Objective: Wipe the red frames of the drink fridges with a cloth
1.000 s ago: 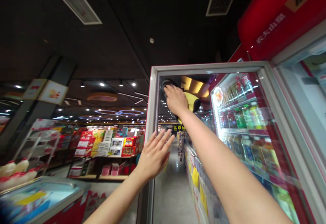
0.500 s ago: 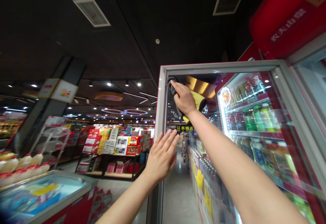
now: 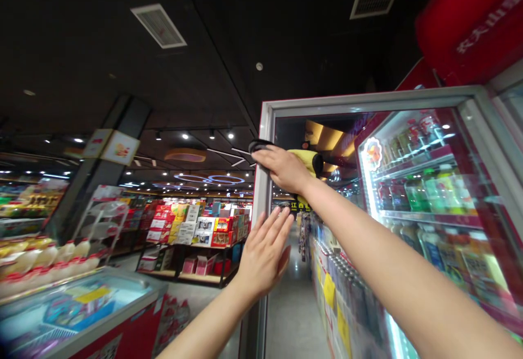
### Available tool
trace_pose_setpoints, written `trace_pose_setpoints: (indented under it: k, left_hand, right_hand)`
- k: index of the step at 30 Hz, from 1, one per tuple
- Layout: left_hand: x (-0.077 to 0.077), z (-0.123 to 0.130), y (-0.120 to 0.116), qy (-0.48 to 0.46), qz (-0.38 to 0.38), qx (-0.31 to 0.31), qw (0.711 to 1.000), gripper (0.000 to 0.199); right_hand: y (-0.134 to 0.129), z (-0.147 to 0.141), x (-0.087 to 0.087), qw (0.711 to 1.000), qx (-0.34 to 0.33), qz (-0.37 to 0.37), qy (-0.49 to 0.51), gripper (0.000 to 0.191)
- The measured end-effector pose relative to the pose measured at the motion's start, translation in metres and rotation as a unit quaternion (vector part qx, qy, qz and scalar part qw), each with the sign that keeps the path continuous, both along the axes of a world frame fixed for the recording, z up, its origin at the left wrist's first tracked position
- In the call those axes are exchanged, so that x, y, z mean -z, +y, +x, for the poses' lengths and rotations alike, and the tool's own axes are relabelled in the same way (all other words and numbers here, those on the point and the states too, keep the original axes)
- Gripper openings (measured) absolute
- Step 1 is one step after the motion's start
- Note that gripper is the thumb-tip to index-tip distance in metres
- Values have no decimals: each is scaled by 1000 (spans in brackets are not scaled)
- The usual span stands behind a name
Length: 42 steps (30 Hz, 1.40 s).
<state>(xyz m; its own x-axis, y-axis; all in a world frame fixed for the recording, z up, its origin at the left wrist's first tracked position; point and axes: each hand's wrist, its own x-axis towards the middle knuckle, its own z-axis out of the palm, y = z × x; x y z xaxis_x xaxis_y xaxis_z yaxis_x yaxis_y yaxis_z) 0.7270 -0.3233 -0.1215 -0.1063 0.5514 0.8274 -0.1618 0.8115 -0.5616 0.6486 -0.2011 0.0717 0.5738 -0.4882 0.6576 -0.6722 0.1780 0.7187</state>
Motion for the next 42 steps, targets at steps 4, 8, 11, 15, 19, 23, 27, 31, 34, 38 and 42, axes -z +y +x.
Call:
trace_pose_setpoints:
  k: [4,8,11,15,19,23,27,31,34,38,42]
  left_hand:
    - [1,0,1,-10,6,5,1000,66]
    - [1,0,1,-8,15,6,1000,71]
    - [1,-1,1,-5,19,6,1000,75]
    - [2,-2,2,-4,35,5,999,81]
    - [3,-2,2,-19,36,-5,999,84]
    - [4,-6,2,-24,44,-14,999,85]
    - [3,-10,3,-9,62,-8,998,80]
    - [-4,-11,5,-10,83,16,996,80]
    - [-15,-11,11,-15,86,28,996,79]
    - [-39,-16,24,-5,106,36,994,76]
    - [-66,-22,39,0,112,64,992,74]
  right_hand:
    - [15,-5,26,994,10,98,41,61]
    - [28,-11,-9,996,53,-57,-39,68]
    - [23,-11,-15,977,90,-166,-96,60]
    - [19,-10,28,985,107,-116,-68,51]
    - [50,-18,39,989,121,-70,-48,50]
    - [65,-22,17,949,132,-244,-150,49]
    - [43,-14,33,968,152,-162,-116,45]
    - [55,-19,45,986,158,-41,-35,45]
    - [77,-30,37,970,155,-163,-89,45]
    - [69,-30,43,952,161,-230,-124,50]
    - [71,-27,53,976,172,-112,-71,50]
